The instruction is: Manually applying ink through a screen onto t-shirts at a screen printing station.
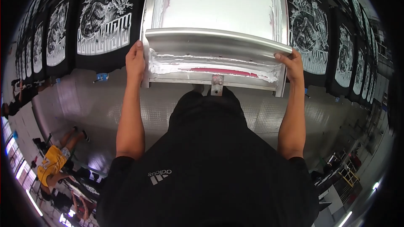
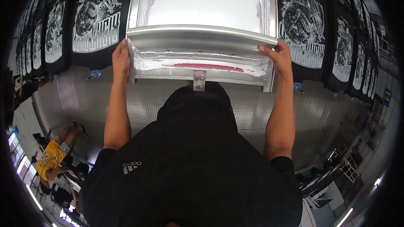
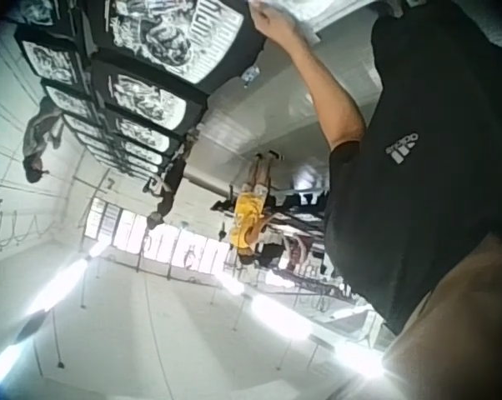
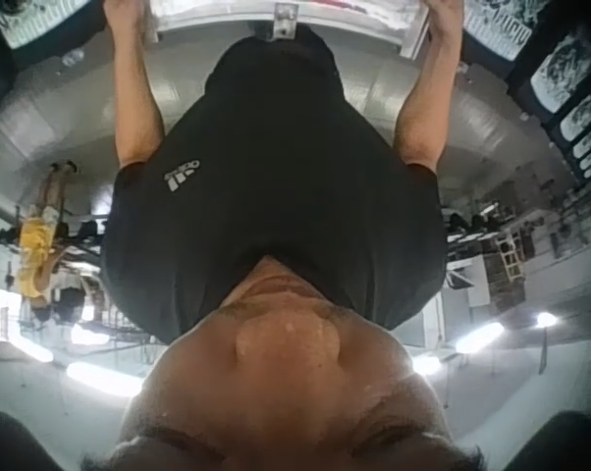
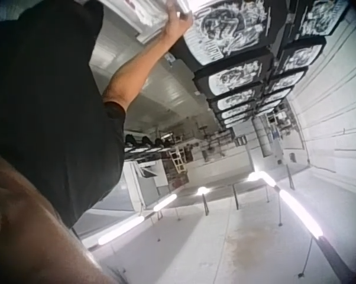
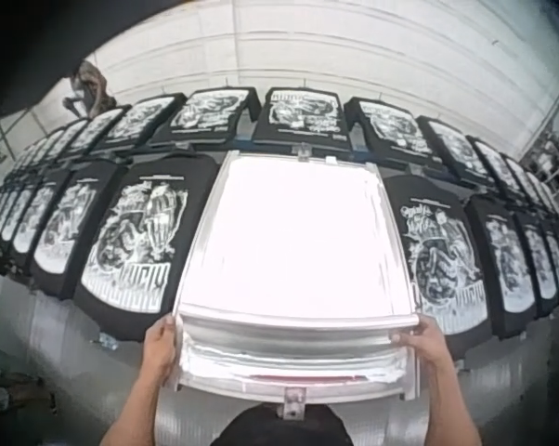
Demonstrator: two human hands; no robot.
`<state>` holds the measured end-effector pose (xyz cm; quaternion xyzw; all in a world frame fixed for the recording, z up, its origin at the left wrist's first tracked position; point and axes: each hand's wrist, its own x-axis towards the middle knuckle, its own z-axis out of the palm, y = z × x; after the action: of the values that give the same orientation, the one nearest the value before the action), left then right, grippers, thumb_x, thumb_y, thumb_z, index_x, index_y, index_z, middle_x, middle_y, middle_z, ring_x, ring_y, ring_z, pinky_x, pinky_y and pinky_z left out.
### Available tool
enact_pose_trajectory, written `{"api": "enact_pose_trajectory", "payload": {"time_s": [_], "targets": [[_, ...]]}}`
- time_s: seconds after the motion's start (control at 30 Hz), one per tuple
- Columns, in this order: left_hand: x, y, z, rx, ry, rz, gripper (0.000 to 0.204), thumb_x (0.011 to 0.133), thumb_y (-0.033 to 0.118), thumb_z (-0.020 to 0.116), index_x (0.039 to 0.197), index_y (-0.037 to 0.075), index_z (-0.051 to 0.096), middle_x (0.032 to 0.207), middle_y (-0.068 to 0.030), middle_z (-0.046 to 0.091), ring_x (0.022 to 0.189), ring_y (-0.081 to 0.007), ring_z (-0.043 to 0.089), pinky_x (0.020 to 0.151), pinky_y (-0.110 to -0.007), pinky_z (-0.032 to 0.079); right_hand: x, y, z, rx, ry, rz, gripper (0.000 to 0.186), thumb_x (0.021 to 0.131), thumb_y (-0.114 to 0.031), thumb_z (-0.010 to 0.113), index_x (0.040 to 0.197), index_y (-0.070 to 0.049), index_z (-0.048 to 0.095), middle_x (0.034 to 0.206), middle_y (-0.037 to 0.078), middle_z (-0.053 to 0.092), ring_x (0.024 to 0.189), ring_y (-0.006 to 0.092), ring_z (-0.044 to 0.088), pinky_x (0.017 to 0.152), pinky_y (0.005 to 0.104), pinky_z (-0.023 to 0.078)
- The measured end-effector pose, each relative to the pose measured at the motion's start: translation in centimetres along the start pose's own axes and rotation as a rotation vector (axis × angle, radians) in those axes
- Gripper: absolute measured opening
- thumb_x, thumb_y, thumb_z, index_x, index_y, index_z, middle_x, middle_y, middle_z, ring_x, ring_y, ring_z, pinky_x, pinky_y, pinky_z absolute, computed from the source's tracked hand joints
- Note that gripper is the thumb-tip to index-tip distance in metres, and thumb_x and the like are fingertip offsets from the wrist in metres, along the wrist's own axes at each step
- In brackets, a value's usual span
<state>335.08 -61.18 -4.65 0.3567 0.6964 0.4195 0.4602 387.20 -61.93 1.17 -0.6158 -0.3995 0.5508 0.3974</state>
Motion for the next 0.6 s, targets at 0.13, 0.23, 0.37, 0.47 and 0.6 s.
{"api": "enact_pose_trajectory", "payload": {"time_s": [0.13, 0.23, 0.37, 0.47, 0.6], "targets": [[0.0, 0.4, 0.5, 0.111, 0.033, 0.015, 0.049, 0.101, 0.035, 0.053, 0.127, -0.006, 0.057, 0.117, -0.0126, 0.066, 0.106, -0.0159, 0.059, 0.093, -0.027, 0.044, 0.1, 0.4, 0.6, -0.037, 0.032, 0.014, 0.034, 0.07, -0.003, 0.08, 0.102, 0.001, 0.068, 0.093, 0.007, 0.071, 0.085, 0.0158, 0.064, 0.084, 0.0305, 0.05], [0.6, 0.3, 0.3, 0.095, 0.004, 0.018, 0.05, 0.101, 0.036, 0.052, 0.128, -0.006, 0.057, 0.117, -0.0124, 0.066, 0.106, -0.0159, 0.058, 0.094, -0.027, 0.044, 0.3, 0.4, 1.2, 0.004, -0.014, -0.006, 0.034, 0.07, -0.003, 0.081, 0.101, 0.001, 0.069, 0.093, 0.008, 0.07, 0.086, 0.0165, 0.065, 0.086, 0.0316, 0.05], [1.5, -0.4, 0.5, 0.281, 0.053, 0.069, 0.051, 0.099, 0.037, 0.054, 0.128, -0.005, 0.057, 0.119, -0.0147, 0.066, 0.107, -0.0167, 0.059, 0.094, -0.028, 0.044, 1.3, 1.1, 1.1, -0.011, 0.033, 0.024, 0.035, 0.07, -0.005, 0.081, 0.102, 0.001, 0.068, 0.094, 0.009, 0.069, 0.087, 0.0179, 0.065, 0.086, 0.0322, 0.05], [2.1, 0.4, 1.2, 0.189, -0.007, -0.043, 0.05, 0.099, 0.039, 0.054, 0.125, -0.003, 0.059, 0.111, -0.0127, 0.067, 0.098, -0.016, 0.059, 0.089, -0.029, 0.046, 2.0, 1.4, 0.3, -0.1, 0.016, 0.048, 0.041, 0.071, -0.01, 0.083, 0.107, 0.003, 0.067, 0.097, 0.01, 0.069, 0.09, 0.0177, 0.065, 0.083, 0.032, 0.051], [3.4, -1.0, 0.6, 0.053, -0.051, -0.002, 0.052, 0.099, 0.04, 0.055, 0.127, -0.003, 0.058, 0.113, -0.0117, 0.067, 0.101, -0.0156, 0.058, 0.091, -0.028, 0.044, 2.6, 2.1, 1.3, -0.024, -0.015, -0.007, 0.034, 0.073, -0.01, 0.082, 0.102, 0.001, 0.069, 0.092, 0.006, 0.07, 0.089, 0.0152, 0.063, 0.086, 0.0295, 0.047]]}}
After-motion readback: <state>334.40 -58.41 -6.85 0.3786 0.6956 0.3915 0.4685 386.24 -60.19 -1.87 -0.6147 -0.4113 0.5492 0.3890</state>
